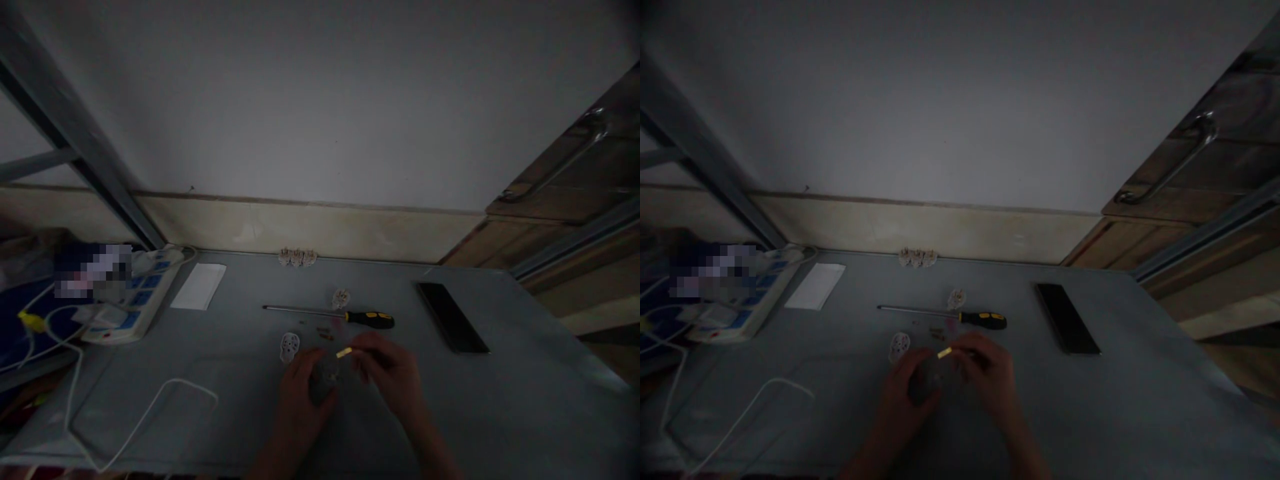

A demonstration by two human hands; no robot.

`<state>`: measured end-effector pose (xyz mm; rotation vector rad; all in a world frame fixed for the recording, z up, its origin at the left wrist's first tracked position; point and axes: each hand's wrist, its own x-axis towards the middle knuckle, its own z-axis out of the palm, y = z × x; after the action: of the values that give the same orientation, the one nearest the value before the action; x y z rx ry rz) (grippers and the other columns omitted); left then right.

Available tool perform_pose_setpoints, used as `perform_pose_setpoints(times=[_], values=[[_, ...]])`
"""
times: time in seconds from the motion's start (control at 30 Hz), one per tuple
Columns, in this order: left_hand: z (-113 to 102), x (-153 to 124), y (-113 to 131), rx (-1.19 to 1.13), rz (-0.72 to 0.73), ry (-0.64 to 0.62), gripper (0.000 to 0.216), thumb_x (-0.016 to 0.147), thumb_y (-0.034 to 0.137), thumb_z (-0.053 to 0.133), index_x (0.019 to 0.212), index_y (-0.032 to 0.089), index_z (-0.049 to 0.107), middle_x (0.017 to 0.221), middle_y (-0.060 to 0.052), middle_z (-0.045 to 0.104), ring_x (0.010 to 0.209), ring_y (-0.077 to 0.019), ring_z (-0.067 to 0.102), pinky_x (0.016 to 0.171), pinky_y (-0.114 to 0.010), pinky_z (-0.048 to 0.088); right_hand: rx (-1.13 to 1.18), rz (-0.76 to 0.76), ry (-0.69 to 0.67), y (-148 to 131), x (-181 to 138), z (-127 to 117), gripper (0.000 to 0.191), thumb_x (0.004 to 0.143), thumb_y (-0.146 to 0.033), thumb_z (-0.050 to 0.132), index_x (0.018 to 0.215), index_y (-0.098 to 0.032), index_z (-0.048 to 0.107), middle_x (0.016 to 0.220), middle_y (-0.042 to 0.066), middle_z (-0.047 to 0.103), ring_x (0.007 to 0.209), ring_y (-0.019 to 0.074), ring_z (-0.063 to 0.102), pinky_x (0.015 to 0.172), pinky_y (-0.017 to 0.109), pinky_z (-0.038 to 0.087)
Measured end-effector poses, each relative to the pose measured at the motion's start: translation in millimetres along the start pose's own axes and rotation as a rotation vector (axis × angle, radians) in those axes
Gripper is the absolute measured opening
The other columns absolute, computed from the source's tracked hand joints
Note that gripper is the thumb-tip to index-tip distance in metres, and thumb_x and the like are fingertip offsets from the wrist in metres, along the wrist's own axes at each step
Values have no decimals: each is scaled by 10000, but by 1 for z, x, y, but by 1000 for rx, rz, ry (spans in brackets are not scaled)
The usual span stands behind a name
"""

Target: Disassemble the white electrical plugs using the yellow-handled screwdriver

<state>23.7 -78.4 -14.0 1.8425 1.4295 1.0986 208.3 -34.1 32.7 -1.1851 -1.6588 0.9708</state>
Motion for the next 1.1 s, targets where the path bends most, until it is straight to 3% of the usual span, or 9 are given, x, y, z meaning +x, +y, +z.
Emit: perform_pose_setpoints(times=[0.1, 0.2, 0.33, 0.5, 0.77, 1.1], values=[[3, 1, 8, 106, 22, -40, 514, 716, 83, 654, 1215, 195, 597, 1195, -111, 672, 1120, -316, 623, 973, -539, 521, 90, 69, 90, 12, -7, -2, 236, 924, -404, 588, 951, -185, 671, 706, 40, 699, 537, 142, 647, 440, 227, 512], [5, 1, 16, 166, 20, -57, 494, 695, 83, 644, 1180, 165, 594, 1181, -129, 656, 1130, -340, 601, 1010, -589, 476, 110, 106, 105, 16, -10, 2, 241, 887, -419, 632, 915, -183, 669, 760, 59, 722, 652, 177, 702, 515, 254, 569], [5, 0, 21, 147, -7, -46, 557, 674, 87, 643, 1217, 158, 544, 1205, -140, 616, 1143, -328, 589, 985, -528, 507, 34, 114, 85, 14, -2, 10, 166, 839, -341, 661, 875, -183, 697, 876, 75, 722, 807, 194, 716, 580, 246, 576], [4, -2, 16, 109, 18, -11, 527, 710, 122, 645, 1218, 186, 519, 1179, -126, 615, 1090, -305, 616, 942, -495, 535, -104, 45, 21, 22, 12, 19, 100, 790, -202, 626, 819, -200, 722, 856, 50, 722, 789, 183, 694, 714, 299, 564], [2, -2, 12, 82, 33, -59, 412, 800, 144, 608, 1201, 202, 535, 1091, -101, 656, 1004, -276, 647, 873, -450, 558, -228, -18, 31, 42, 10, 22, 149, 883, -305, 614, 894, -215, 732, 876, 59, 721, 818, 206, 695, 761, 341, 556], [-1, 0, 15, 51, 119, 64, 276, 847, 154, 558, 1118, 204, 552, 958, -64, 654, 856, -229, 659, 756, -378, 577, -303, -72, 43, 52, 12, 19, 249, 966, -368, 576, 954, -137, 667, 899, 29, 677, 839, 142, 656, 791, 337, 563]])
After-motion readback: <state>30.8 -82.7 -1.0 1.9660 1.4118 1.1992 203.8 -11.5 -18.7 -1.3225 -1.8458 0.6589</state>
